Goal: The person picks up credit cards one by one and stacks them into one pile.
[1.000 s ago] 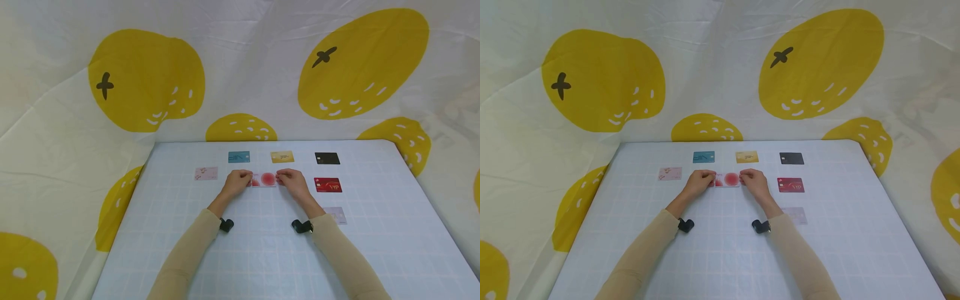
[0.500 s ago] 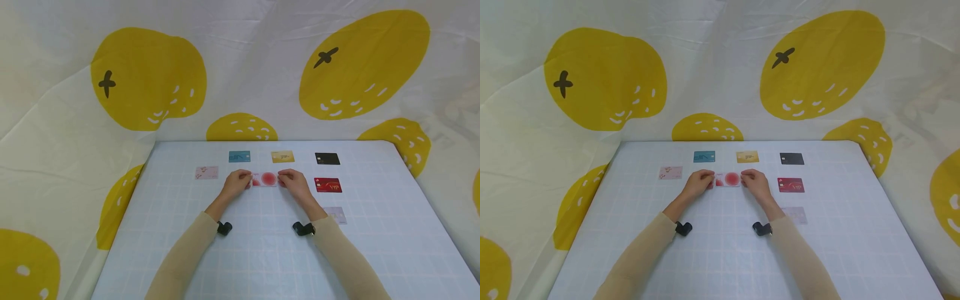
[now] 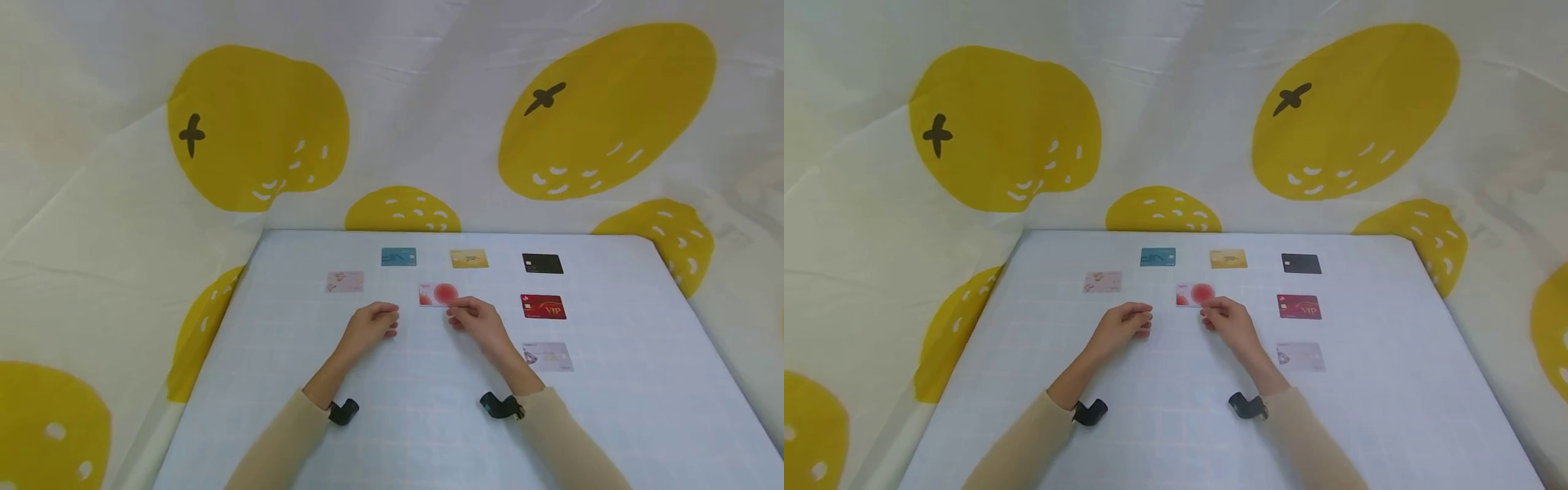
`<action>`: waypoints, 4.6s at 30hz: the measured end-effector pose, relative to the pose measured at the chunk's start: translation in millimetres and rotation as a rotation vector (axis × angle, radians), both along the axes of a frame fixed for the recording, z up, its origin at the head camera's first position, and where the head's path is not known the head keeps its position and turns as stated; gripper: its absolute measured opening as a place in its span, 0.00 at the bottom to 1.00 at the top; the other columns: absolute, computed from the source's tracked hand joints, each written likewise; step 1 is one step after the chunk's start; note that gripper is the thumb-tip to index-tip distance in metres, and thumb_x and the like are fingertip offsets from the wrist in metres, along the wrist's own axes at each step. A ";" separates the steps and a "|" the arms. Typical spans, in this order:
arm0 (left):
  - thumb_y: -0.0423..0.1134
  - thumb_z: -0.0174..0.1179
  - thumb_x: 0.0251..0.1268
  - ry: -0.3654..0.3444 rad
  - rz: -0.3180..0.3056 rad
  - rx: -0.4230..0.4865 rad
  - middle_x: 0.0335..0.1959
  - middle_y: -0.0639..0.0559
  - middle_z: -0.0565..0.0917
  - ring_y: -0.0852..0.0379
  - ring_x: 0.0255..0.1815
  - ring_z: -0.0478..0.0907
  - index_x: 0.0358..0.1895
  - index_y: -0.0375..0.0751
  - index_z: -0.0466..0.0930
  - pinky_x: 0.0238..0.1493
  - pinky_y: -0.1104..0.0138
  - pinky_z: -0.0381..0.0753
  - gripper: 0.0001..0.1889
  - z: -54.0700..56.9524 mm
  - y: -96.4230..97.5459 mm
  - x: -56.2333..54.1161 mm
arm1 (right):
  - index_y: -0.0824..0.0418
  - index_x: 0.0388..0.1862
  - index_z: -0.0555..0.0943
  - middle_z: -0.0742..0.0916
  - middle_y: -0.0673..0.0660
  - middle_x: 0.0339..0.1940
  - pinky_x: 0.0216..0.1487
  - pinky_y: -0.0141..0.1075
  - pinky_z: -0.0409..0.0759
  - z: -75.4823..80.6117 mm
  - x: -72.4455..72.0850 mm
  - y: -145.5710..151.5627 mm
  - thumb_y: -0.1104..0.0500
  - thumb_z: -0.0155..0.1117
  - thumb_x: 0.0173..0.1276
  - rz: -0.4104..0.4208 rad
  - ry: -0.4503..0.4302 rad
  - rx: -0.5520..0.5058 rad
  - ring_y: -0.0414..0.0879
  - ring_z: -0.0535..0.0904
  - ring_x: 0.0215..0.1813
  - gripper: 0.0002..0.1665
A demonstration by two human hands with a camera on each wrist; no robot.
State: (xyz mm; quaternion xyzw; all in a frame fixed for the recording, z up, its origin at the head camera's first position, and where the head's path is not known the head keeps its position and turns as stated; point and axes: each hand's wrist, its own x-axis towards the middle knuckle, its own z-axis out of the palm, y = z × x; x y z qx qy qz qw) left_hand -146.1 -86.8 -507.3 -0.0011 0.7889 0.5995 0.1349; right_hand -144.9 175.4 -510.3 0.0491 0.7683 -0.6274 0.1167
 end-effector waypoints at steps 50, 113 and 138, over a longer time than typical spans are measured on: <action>0.44 0.54 0.77 0.060 0.217 -0.269 0.50 0.41 0.83 0.51 0.41 0.82 0.62 0.34 0.77 0.45 0.60 0.82 0.20 -4.1 -127.1 -35.6 | 0.67 0.63 0.78 0.86 0.60 0.48 0.52 0.36 0.83 -5.1 -58.9 -119.6 0.57 0.59 0.77 0.186 -0.021 -0.136 0.53 0.84 0.45 0.21; 0.45 0.50 0.79 -0.168 0.267 -0.067 0.41 0.45 0.80 0.58 0.39 0.79 0.58 0.28 0.77 0.44 0.70 0.83 0.21 -2.0 -126.0 -80.5 | 0.71 0.63 0.77 0.81 0.67 0.59 0.51 0.34 0.80 3.0 -95.5 -153.8 0.60 0.58 0.77 0.131 -0.321 -0.421 0.51 0.78 0.46 0.21; 0.43 0.50 0.79 -0.209 0.270 0.075 0.53 0.41 0.79 0.54 0.49 0.77 0.64 0.28 0.74 0.50 0.68 0.82 0.22 -3.2 -123.7 -70.1 | 0.72 0.64 0.76 0.80 0.65 0.62 0.64 0.42 0.75 6.6 -85.5 -149.0 0.61 0.56 0.78 0.102 -0.333 -0.486 0.56 0.77 0.58 0.21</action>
